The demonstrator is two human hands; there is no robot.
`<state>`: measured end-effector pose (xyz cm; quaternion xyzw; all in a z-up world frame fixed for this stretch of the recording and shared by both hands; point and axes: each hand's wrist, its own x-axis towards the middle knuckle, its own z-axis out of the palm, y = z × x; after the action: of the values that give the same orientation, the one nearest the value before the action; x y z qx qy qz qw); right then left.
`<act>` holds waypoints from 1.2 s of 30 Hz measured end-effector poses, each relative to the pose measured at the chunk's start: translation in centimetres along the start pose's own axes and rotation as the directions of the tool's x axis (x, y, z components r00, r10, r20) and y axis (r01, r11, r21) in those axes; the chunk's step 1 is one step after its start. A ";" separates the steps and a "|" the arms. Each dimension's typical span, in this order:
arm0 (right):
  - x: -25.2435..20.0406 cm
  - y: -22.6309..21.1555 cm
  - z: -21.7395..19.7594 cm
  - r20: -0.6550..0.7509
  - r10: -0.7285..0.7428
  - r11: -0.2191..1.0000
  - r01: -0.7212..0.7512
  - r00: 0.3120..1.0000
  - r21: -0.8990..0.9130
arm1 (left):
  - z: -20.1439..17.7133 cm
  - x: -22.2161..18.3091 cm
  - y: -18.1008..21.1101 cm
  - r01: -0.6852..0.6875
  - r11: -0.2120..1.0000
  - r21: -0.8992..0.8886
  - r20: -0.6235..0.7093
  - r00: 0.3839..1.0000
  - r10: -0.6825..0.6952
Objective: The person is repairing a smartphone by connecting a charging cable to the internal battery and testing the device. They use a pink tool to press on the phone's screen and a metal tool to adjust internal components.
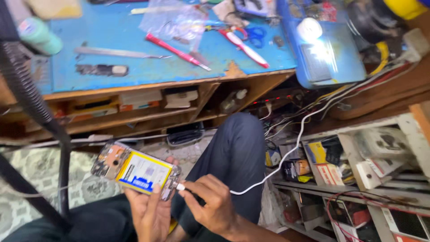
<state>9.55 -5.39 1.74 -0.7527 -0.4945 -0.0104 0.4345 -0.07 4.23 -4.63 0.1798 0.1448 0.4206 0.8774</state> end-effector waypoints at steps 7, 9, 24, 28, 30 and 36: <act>-0.4 0.2 -0.8 0.047 -0.011 1.000 0.010 0.999 0.021 | -0.1 0.0 -1.0 -0.021 0.963 0.268 -0.009 1.000 0.025; -0.5 0.4 -0.6 0.043 -0.009 1.000 0.008 0.999 0.019 | -0.3 0.1 -1.1 -0.029 0.960 0.277 -0.003 1.000 0.031; -0.8 0.3 -0.2 0.033 -0.013 1.000 0.012 0.999 0.028 | -0.2 0.1 -1.5 -0.034 0.956 0.292 -0.054 0.997 0.052; -0.8 0.2 -0.3 0.053 0.023 0.999 -0.025 0.998 0.049 | -0.4 0.0 -1.6 -0.088 0.951 0.297 -0.021 0.995 0.099; -0.8 0.3 -0.3 0.036 0.006 0.999 -0.008 0.999 0.044 | -0.4 0.0 -1.8 -0.152 0.942 0.298 0.014 0.988 0.155; -0.9 0.8 -0.3 0.029 0.055 0.998 -0.056 0.998 0.012 | -0.2 -0.1 -1.6 -0.099 0.946 0.310 -0.023 0.993 0.111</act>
<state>9.86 -6.32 0.99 -0.7634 -0.4797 0.0157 0.4323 0.93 3.27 -5.50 0.3134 0.2166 0.4425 0.8118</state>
